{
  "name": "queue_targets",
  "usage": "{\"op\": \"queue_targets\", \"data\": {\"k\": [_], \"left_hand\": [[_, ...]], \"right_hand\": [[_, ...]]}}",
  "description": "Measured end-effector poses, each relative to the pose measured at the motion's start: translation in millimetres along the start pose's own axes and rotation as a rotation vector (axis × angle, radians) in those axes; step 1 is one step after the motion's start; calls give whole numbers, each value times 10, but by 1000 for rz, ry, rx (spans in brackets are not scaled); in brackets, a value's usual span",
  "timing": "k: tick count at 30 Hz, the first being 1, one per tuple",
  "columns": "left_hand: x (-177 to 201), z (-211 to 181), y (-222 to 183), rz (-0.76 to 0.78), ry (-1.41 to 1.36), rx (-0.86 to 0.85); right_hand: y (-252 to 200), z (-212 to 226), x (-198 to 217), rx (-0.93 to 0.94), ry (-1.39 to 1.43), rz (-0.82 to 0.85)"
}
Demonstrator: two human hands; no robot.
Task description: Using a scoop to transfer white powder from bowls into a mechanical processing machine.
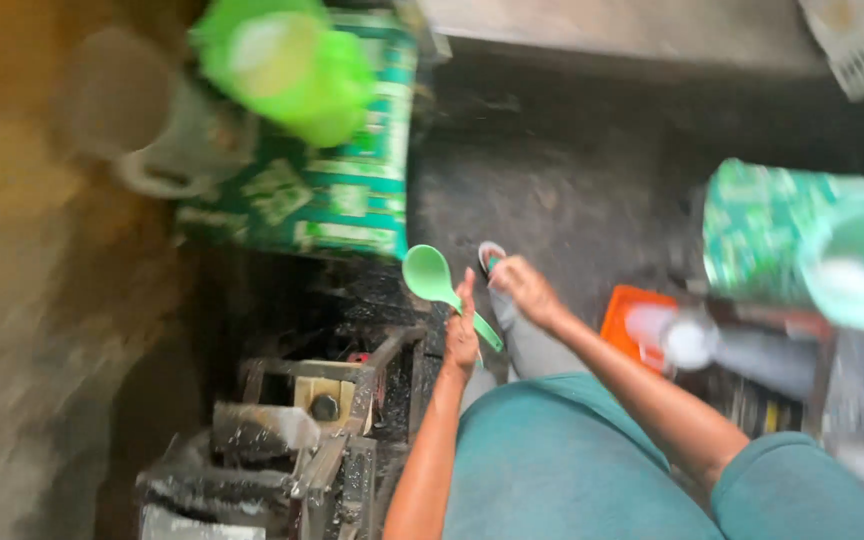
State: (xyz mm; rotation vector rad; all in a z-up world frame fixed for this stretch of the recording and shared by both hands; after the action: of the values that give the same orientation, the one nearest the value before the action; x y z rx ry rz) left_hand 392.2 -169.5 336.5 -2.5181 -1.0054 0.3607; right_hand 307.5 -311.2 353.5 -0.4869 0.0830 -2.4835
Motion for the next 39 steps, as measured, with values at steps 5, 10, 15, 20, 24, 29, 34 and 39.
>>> {"op": "queue_targets", "data": {"k": [5,10,15,20,24,29,34,39], "left_hand": [[-842,539,-523,286,327,72],[-1938,1129,-1220,515,356,199],[-2505,3092,-1276,714,710,446],[-2977,5516,-820,575,867,396],[-3806,6616,-768,561,915,387],[-4628,7631,-894,441,728,577],[-4798,8478,-1057,331,418,662],[-4792,8019,-1178,239,175,704]], "right_hand": [[-1598,-662,242,-306,247,53],[-2542,-1681,961,-408,331,-210],[-3234,-3007,2126,-444,167,-438],[-3799,-4782,3415,-517,-809,-509],[-3869,-6092,3800,-498,-866,-507],[-3690,-6918,3937,-315,-967,-582],[-3588,-7157,3931,-358,-897,-568],[-3571,-7406,3868,-369,-915,-556]]}}
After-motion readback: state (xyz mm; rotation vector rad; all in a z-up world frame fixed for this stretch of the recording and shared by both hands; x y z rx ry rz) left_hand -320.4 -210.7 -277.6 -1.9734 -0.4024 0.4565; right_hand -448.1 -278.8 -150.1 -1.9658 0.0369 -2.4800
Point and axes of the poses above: each hand's wrist, its own y-axis towards the middle knuckle, its own x-axis out of the back of the hand, z = x × y, the point moved 9 cm from there along y, towards the middle knuckle, and after that the axes turned 7 degrees about -z, right-handed, at the moved point
